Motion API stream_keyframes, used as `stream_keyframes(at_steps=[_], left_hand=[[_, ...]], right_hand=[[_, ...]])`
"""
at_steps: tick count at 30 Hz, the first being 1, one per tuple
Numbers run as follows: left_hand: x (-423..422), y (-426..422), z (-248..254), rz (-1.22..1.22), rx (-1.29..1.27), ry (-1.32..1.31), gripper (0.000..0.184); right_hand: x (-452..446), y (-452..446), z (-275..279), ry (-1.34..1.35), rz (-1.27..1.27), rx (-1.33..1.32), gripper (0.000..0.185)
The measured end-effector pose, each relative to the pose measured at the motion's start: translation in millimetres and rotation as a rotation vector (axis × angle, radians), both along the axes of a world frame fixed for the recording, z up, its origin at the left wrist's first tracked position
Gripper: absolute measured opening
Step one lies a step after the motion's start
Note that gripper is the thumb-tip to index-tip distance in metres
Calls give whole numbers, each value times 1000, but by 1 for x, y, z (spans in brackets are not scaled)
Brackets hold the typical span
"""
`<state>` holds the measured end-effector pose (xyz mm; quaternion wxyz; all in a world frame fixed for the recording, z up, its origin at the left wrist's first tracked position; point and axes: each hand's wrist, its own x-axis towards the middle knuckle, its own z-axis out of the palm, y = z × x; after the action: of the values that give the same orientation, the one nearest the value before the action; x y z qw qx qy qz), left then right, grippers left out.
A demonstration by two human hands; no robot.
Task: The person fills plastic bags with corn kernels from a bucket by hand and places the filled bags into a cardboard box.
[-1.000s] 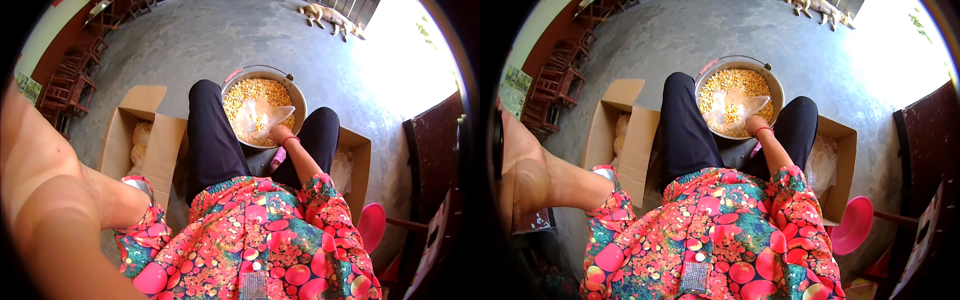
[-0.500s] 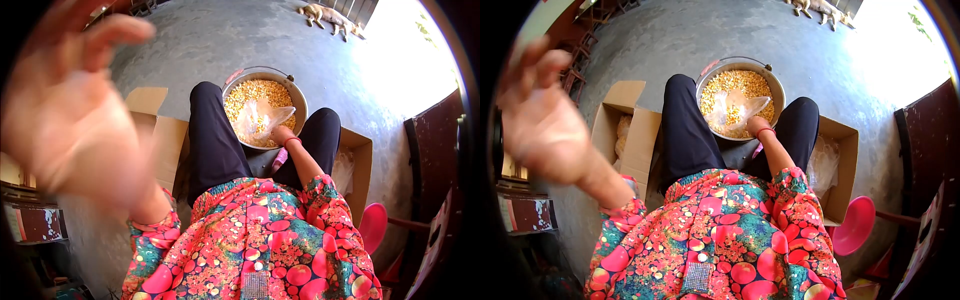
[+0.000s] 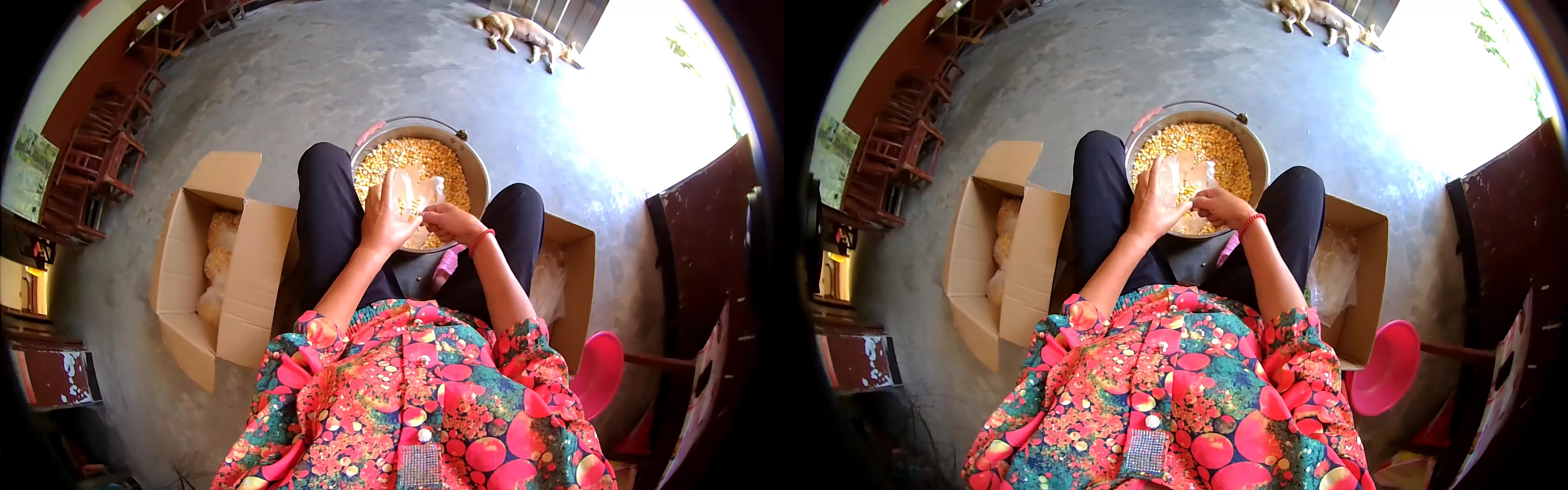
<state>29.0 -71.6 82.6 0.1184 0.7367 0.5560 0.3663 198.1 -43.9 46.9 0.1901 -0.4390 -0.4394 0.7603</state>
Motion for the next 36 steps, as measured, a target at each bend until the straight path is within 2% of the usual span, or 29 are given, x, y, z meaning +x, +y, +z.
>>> stream_keyframes(at_steps=[1, 3, 4, 5, 7, 8, 9, 12, 13, 15, 16, 17, 19, 20, 21, 22, 23, 24, 25, 27, 28, 29, 31, 32, 33, 34, 36], left_hand=[[-3, 8, -9, 5, -9, -14, 81], [-6, 11, -17, 0, -303, -230, 68], [-6, 10, -23, 12, -294, -236, 68], [-8, 14, -34, 5, -273, -364, 55], [-10, 19, -52, -11, -226, -618, 28], [-5, 15, -40, -7, -274, -901, 15], [-7, 14, -35, 1, -271, -908, 15], [-11, 13, -31, -76, -418, -1078, 11], [-11, 13, -31, -72, -412, -1084, 11], [-12, 13, -30, -97, -431, -1222, 16], [-13, 12, -27, -96, -426, -1225, 16], [-14, 11, -25, -130, -444, -1280, 18], [-12, 11, -21, -165, -458, -1334, 22], [-7, 12, -20, -117, -463, -1414, 24], [-4, 12, -18, -68, -466, -1493, 26], [-10, 14, -32, -97, -541, -1337, 31], [-10, 19, -50, -95, -538, -1336, 31], [-11, 23, -68, -109, -463, -1039, 34], [-11, 23, -69, -120, -388, -741, 37], [-13, 18, -73, -144, -387, -676, 32], [-14, 18, -70, -157, -485, -526, 28], [-14, 17, -66, -169, -579, -375, 24], [-12, 17, -68, -139, -573, -398, 18], [-11, 18, -72, -161, -557, -583, 18], [-10, 20, -76, -182, -535, -767, 19], [-6, 18, -68, -181, -534, -768, 19], [-1, 8, -40, -213, -508, -1160, 17]], right_hand=[[-6, 9, -5, -14, 5, -9, 17], [-17, 18, -10, -27, -236, 63, 18], [-21, 19, -12, -57, -299, 117, 19], [-27, 22, -15, -63, -287, 123, 19], [-37, 27, -27, -193, -196, 560, 26], [-37, 31, -35, -348, -156, 876, 27], [-31, 34, -42, -349, -145, 876, 27], [-28, 20, -7, -569, -301, 875, 13], [-24, 14, 0, -649, -365, 989, 10], [-11, 13, -12, -748, -519, 1261, 17], [-5, 9, -9, -802, -474, 1295, 35], [-2, 7, -11, -802, -471, 1299, 35], [1, 5, -20, -847, -465, 1280, 49], [2, 3, -27, -890, -415, 1130, 59], [2, 2, -35, -887, -416, 1133, 59], [2, 1, -42, -916, -367, 1011, 63], [1, 1, -49, -941, -316, 887, 66], [0, 0, -55, -982, -334, 892, 53], [1, 3, -59, -979, -332, 891, 53], [10, 12, -68, -1019, -118, 725, 33], [10, 9, -73, -926, -311, 889, 16], [13, 11, -76, -927, -311, 889, 16], [22, 18, -76, -528, -567, 695, 12], [21, 20, -77, -476, -673, 812, 11], [22, 20, -77, -476, -672, 813, 11], [18, 15, -60, -387, -673, 751, 10], [13, 7, -35, -260, -680, 696, 12]])
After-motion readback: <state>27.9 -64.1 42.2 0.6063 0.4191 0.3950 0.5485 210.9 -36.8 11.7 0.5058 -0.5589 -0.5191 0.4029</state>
